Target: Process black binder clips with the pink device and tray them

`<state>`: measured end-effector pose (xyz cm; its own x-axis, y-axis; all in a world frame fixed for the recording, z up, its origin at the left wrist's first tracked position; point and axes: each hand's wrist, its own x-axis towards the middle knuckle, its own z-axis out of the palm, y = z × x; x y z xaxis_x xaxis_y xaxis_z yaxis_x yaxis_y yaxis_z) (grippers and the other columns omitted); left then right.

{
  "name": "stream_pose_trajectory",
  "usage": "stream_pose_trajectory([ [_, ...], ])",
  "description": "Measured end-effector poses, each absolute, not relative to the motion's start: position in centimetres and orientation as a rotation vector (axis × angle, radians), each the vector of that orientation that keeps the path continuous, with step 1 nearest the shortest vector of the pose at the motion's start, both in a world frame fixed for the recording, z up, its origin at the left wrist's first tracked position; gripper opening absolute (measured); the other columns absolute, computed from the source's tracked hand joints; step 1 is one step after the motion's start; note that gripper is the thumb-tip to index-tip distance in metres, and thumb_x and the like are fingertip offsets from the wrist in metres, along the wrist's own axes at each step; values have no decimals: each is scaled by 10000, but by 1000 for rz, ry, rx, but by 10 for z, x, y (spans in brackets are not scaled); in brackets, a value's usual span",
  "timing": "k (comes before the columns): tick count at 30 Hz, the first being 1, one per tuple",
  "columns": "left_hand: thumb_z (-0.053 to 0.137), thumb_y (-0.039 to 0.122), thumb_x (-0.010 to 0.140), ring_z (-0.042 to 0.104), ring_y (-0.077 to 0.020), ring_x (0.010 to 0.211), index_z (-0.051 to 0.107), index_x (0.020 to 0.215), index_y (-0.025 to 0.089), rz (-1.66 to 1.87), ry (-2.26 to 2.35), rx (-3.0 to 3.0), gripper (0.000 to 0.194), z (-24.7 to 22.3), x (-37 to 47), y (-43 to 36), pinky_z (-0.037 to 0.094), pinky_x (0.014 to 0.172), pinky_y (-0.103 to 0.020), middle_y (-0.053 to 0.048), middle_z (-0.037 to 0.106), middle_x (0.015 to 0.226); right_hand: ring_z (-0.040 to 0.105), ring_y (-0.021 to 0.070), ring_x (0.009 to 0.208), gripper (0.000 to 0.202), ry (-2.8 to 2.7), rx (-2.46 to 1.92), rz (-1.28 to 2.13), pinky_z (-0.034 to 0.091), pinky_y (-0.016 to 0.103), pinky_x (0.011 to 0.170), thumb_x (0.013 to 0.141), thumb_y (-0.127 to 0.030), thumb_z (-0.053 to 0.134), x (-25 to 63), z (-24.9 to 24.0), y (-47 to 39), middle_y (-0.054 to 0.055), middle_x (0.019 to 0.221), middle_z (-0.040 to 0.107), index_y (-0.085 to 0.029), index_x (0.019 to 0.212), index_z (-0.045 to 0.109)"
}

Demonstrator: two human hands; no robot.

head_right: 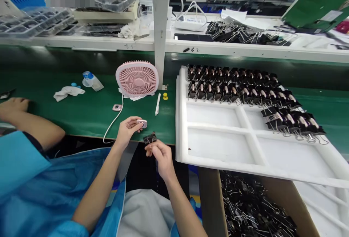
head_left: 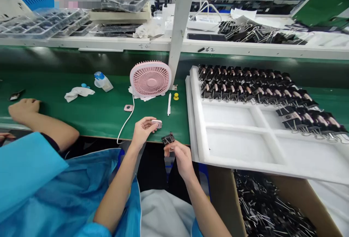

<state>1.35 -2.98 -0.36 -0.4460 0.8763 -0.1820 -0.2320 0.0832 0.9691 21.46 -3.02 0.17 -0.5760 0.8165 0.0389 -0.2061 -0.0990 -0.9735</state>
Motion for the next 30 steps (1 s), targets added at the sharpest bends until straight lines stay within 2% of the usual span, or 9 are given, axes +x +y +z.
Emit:
stream_pose_trajectory([
  [2,917,420,645,647,-122,699,693,1065,94,1552,1448,665,577,-3,7,-33,529,638,-221,-111,732,928,523,172,660,548,-1435,-867,1700,407,314,660,1012,-611,549,196,-2,-17,74,679,588,-136,784,700],
  [4,922,411,640,647,-122,695,692,1066,93,1570,1452,644,579,-3,1,-35,529,637,-221,-113,733,930,522,152,649,510,-1439,-958,1691,415,292,647,977,-603,616,184,-5,-7,57,676,582,-135,776,634],
  [6,923,409,637,649,-125,697,687,1070,91,1592,1453,623,587,-4,-5,-36,527,634,-222,-117,734,936,573,142,703,425,-1357,-932,1767,453,269,678,888,-523,762,177,-5,2,41,796,638,-154,893,551],
  [8,922,411,639,652,-126,699,678,1085,88,1615,1439,600,602,-5,-9,-36,522,631,-223,-124,735,965,651,161,800,536,-1249,-896,1879,500,270,725,768,-439,877,173,-3,10,65,982,699,-175,1014,481],
  [10,923,412,637,651,-122,696,670,1099,83,1633,1414,578,622,-6,-11,-35,516,627,-220,-133,735,1003,694,198,860,615,-1237,-880,1950,533,290,752,716,-435,896,171,0,18,133,1100,709,-154,1099,505],
  [13,924,410,635,645,-116,700,663,1116,73,1646,1376,556,642,-7,-13,-35,509,624,-214,-140,730,1032,669,194,700,586,-1301,-913,1934,526,299,638,746,-543,825,168,0,25,157,967,707,-87,1039,603],
  [17,906,427,666,625,-107,682,628,1202,77,1673,1336,542,698,-6,-14,-38,486,609,-199,-97,718,922,455,114,471,573,-1414,-942,1869,326,252,428,875,-673,641,166,-9,24,43,719,570,-106,949,593],
  [21,903,411,684,620,-103,673,601,1246,76,1691,1293,523,721,-5,-15,-41,482,598,-193,-81,708,891,378,92,569,544,-1675,-878,1751,265,228,485,1015,-642,487,171,-20,21,15,712,445,-111,1016,608],
  [30,913,429,680,697,-143,768,634,1224,52,1592,1290,519,718,-7,-19,-50,599,715,-235,-136,733,990,409,102,634,495,-1880,-720,1643,325,251,569,1105,-513,427,179,-24,24,20,747,470,-106,1319,611],
])
